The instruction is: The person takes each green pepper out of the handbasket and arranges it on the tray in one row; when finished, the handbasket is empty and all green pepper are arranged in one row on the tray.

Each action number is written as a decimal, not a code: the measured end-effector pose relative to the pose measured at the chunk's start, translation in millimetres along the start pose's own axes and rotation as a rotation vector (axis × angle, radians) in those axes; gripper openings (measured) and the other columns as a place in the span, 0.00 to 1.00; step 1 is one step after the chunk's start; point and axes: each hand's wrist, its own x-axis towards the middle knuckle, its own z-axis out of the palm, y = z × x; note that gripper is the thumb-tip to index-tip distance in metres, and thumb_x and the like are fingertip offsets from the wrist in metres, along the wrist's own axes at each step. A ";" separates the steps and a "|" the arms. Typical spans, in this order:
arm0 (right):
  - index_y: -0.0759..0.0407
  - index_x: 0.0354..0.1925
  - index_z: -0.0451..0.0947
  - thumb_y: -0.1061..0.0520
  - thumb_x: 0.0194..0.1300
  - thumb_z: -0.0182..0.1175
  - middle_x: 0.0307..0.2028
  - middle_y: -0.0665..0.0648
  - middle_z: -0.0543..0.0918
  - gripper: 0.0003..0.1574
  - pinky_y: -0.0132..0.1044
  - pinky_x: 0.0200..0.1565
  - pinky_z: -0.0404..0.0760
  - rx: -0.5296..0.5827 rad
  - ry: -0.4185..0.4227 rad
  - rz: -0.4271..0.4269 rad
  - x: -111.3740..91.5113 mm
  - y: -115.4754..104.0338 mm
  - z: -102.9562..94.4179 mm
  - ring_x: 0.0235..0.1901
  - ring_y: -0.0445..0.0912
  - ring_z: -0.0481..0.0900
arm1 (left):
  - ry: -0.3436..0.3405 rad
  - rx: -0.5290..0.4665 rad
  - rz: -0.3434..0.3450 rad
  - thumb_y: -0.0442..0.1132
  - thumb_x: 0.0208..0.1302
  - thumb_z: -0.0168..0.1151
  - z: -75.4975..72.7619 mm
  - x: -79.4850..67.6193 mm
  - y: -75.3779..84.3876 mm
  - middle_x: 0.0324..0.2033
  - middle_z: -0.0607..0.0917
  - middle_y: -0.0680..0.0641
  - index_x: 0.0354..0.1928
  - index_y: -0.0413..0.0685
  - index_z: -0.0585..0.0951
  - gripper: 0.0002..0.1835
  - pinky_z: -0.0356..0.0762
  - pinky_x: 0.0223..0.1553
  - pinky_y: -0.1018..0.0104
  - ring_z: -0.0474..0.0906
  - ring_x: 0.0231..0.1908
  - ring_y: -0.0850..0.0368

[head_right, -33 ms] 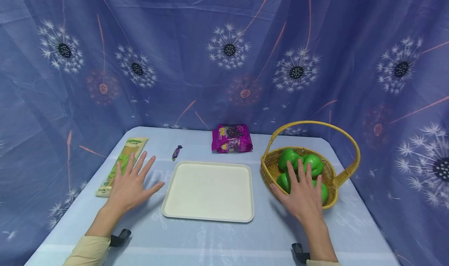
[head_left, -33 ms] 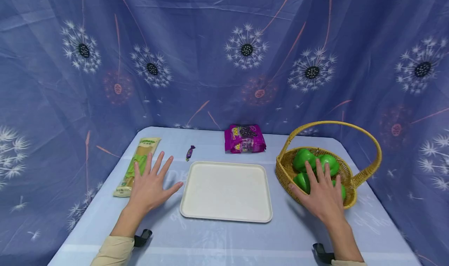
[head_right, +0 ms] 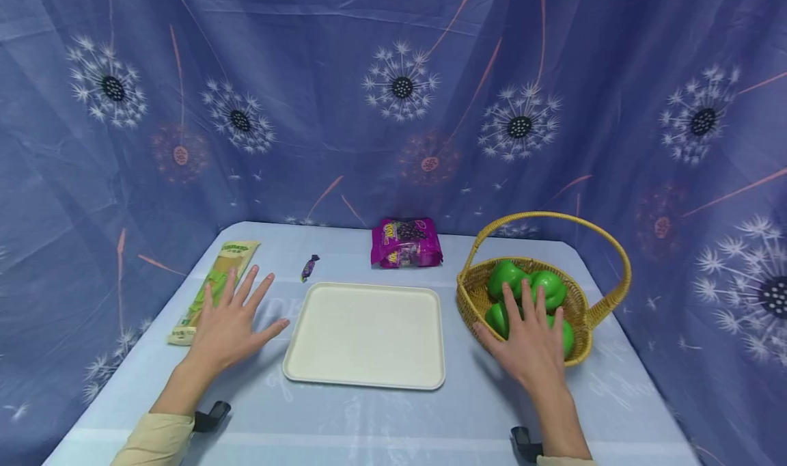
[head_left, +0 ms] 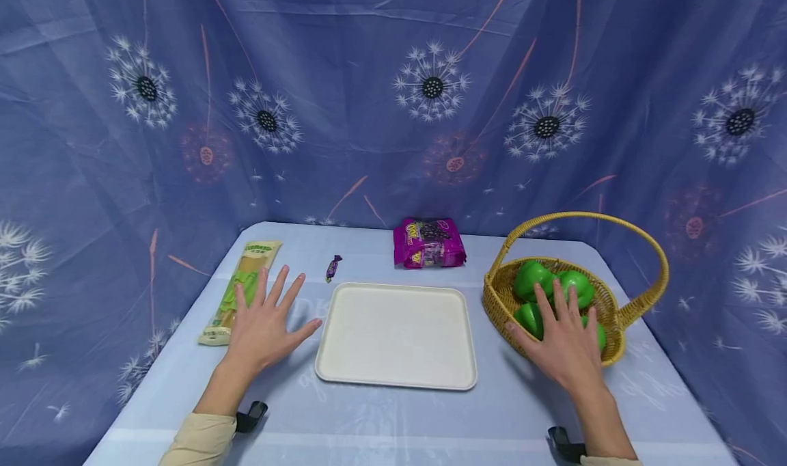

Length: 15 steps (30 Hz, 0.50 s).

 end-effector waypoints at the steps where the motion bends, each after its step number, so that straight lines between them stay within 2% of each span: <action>1: 0.47 0.76 0.45 0.21 0.55 0.53 0.75 0.55 0.34 0.62 0.67 0.63 0.23 0.004 0.003 0.002 -0.4 0.0 -0.5 0.72 0.53 0.25 | -0.003 -0.003 0.002 0.82 0.53 0.40 0.8 0.5 0.7 0.75 0.47 0.47 0.76 0.64 0.52 0.52 0.24 0.62 0.29 0.27 0.72 0.43; 4: 0.47 0.76 0.46 0.22 0.57 0.54 0.75 0.58 0.37 0.61 0.68 0.63 0.27 0.027 0.013 0.004 -1.3 0.0 -2.6 0.72 0.54 0.27 | -0.010 -0.018 0.003 0.81 0.53 0.40 2.4 1.9 3.0 0.75 0.47 0.47 0.76 0.64 0.52 0.51 0.27 0.63 0.29 0.27 0.72 0.44; 7: 0.47 0.76 0.48 0.26 0.59 0.56 0.75 0.62 0.44 0.57 0.70 0.63 0.35 0.083 0.018 0.005 0.5 0.7 -6.6 0.73 0.58 0.34 | -0.027 -0.067 -0.001 0.80 0.55 0.41 3.8 3.0 3.7 0.74 0.48 0.46 0.76 0.62 0.53 0.51 0.32 0.63 0.29 0.30 0.72 0.42; 9: 0.49 0.75 0.50 0.29 0.61 0.57 0.73 0.64 0.49 0.54 0.73 0.61 0.42 0.135 0.007 0.003 4.3 2.4 -11.1 0.71 0.63 0.43 | -0.039 -0.147 -0.014 0.77 0.58 0.44 3.9 2.7 3.6 0.73 0.54 0.44 0.75 0.58 0.55 0.49 0.41 0.64 0.31 0.40 0.72 0.39; 10: 0.50 0.75 0.52 0.30 0.62 0.57 0.72 0.65 0.52 0.52 0.74 0.59 0.45 0.167 -0.007 0.006 6.9 3.5 -14.3 0.70 0.66 0.47 | -0.049 -0.202 -0.024 0.75 0.59 0.46 4.0 2.2 3.6 0.71 0.59 0.44 0.74 0.56 0.57 0.47 0.49 0.63 0.33 0.48 0.70 0.39; 13: 0.54 0.73 0.55 0.33 0.64 0.56 0.69 0.68 0.57 0.49 0.75 0.54 0.53 0.240 -0.058 0.027 16.7 7.7 -27.9 0.65 0.71 0.55 | -0.085 -0.380 -0.052 0.66 0.64 0.53 5.6 1.5 3.4 0.61 0.74 0.43 0.69 0.50 0.66 0.39 0.67 0.57 0.39 0.69 0.61 0.40; 15: 0.57 0.72 0.57 0.33 0.65 0.56 0.67 0.72 0.60 0.49 0.75 0.51 0.57 0.256 -0.104 0.047 24.2 10.1 -38.9 0.62 0.73 0.58 | -0.110 -0.493 -0.080 0.60 0.65 0.57 8.1 0.9 3.5 0.54 0.80 0.44 0.64 0.48 0.72 0.32 0.73 0.51 0.43 0.76 0.53 0.43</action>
